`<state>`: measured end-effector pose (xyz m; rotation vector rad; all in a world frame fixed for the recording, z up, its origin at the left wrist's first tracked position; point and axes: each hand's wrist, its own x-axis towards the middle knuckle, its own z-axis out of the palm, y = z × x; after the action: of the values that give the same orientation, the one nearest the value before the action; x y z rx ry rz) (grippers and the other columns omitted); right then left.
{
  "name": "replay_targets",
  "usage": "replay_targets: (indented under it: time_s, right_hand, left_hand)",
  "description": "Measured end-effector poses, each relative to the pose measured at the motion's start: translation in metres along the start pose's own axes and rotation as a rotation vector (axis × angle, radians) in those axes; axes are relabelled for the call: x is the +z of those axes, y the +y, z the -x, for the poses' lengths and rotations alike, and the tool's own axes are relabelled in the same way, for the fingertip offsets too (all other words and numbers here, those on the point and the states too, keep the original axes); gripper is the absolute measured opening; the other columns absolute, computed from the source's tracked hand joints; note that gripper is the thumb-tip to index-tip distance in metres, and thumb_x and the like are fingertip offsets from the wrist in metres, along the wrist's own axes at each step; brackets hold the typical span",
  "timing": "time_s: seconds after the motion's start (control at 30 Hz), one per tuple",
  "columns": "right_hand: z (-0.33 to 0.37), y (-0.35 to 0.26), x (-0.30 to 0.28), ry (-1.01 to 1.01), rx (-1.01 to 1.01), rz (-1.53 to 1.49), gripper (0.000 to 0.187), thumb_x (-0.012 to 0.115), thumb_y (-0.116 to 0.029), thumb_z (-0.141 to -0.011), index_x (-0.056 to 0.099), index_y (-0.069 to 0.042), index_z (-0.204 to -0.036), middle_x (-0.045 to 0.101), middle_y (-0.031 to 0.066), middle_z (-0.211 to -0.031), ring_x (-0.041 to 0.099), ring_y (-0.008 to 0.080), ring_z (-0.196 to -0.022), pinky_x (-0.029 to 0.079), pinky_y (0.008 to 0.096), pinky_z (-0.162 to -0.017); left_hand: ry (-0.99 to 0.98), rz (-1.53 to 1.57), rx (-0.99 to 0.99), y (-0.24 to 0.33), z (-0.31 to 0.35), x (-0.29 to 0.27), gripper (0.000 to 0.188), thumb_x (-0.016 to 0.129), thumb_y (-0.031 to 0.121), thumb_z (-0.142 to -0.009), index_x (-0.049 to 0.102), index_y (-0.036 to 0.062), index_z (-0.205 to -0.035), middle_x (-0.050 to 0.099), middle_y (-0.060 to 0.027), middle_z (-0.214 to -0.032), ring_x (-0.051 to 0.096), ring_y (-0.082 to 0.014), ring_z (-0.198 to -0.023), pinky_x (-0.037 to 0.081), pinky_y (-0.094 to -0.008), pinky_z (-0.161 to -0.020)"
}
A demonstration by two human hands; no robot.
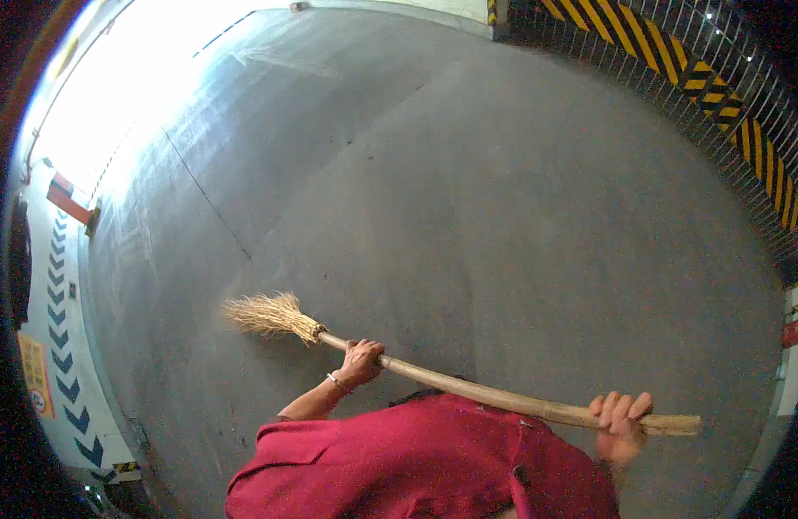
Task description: The person sweeps the concrete floor of an underground garage with a large straw broom, moving debris towards a floor drain.
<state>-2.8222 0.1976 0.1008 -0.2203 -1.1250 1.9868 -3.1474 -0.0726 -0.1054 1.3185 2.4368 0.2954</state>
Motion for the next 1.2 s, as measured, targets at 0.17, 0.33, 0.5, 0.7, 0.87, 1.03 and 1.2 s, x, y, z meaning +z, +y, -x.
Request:
replay_targets:
  time_s: [0.17, 0.33, 0.5, 0.7, 0.87, 1.03, 1.2]
  right_hand:
    - [-0.007, -0.038, -0.046, 0.095, -0.191, -0.035, 0.015, 0.055, -0.020, -0.081, 0.045, -0.009, -0.081, 0.046, 0.0012, -0.060, 0.045, 0.0154, -0.060, 0.036, 0.0298, -0.058]
    - [0.001, -0.102, -0.040, 0.186, -0.551, 0.553, 0.016, 0.044, -0.020, -0.086, 0.040, -0.010, -0.074, 0.038, 0.0009, -0.060, 0.038, 0.0149, -0.059, 0.031, 0.0329, -0.060]
    - [-0.042, -0.084, -0.032, 0.102, -0.602, 0.391, 0.014, 0.046, -0.019, -0.085, 0.042, -0.010, -0.076, 0.042, 0.0024, -0.064, 0.041, 0.0171, -0.063, 0.036, 0.0370, -0.066]
    - [-0.164, 0.000, 0.010, -0.158, -0.569, 0.587, 0.012, 0.053, -0.018, -0.082, 0.044, -0.009, -0.082, 0.049, 0.0060, -0.072, 0.048, 0.0219, -0.073, 0.041, 0.0443, -0.077]
    - [-0.293, 0.006, -0.043, -0.262, -0.259, 0.419, 0.014, 0.052, -0.018, -0.081, 0.041, -0.011, -0.087, 0.045, 0.0046, -0.079, 0.044, 0.0216, -0.074, 0.034, 0.0355, -0.067]
    - [-0.365, 0.083, -0.028, -0.079, -0.067, 0.081, 0.026, 0.064, -0.010, -0.071, 0.039, -0.012, -0.072, 0.045, 0.0012, -0.057, 0.045, 0.0165, -0.059, 0.037, 0.0350, -0.060]
    - [-0.389, 0.109, -0.044, 0.102, -0.071, -0.066, 0.027, 0.064, -0.011, -0.071, 0.037, -0.013, -0.072, 0.042, -0.0002, -0.055, 0.044, 0.0164, -0.057, 0.037, 0.0355, -0.062]
  left_hand:
    - [0.122, -0.065, 0.242, 0.037, -0.099, -0.038, 0.014, 0.062, 0.019, -0.063, 0.054, 0.0120, -0.073, 0.055, -0.0028, -0.073, 0.051, -0.0222, -0.082, 0.033, -0.0400, -0.071]
    - [0.213, -0.036, 0.561, 0.130, -0.234, -0.077, 0.011, 0.061, 0.019, -0.064, 0.056, 0.0131, -0.072, 0.054, -0.0020, -0.073, 0.051, -0.0200, -0.082, 0.032, -0.0384, -0.071]
    - [0.311, -0.037, 0.710, 0.184, -0.394, -0.102, 0.010, 0.061, 0.020, -0.070, 0.056, 0.0124, -0.075, 0.055, -0.0025, -0.076, 0.051, -0.0198, -0.086, 0.033, -0.0382, -0.074]
    - [0.185, 0.087, 0.574, 0.130, -0.490, -0.074, 0.014, 0.058, 0.014, -0.070, 0.054, 0.0136, -0.084, 0.053, -0.0036, -0.086, 0.050, -0.0227, -0.092, 0.034, -0.0387, -0.081]
    - [0.272, 0.202, 0.308, 0.049, -0.476, -0.039, 0.019, 0.055, 0.009, -0.065, 0.053, 0.0125, -0.083, 0.053, -0.0034, -0.084, 0.048, -0.0231, -0.091, 0.032, -0.0409, -0.081]
    - [0.035, -0.026, 0.012, -0.060, -0.409, -0.083, 0.015, 0.058, 0.016, -0.066, 0.055, 0.0147, -0.080, 0.055, -0.0008, -0.082, 0.050, -0.0214, -0.090, 0.032, -0.0449, -0.077]
    - [-0.014, -0.138, 0.056, -0.084, -0.418, -0.122, 0.014, 0.059, 0.022, -0.063, 0.056, 0.0168, -0.077, 0.056, 0.0008, -0.079, 0.051, -0.0184, -0.087, 0.033, -0.0426, -0.072]
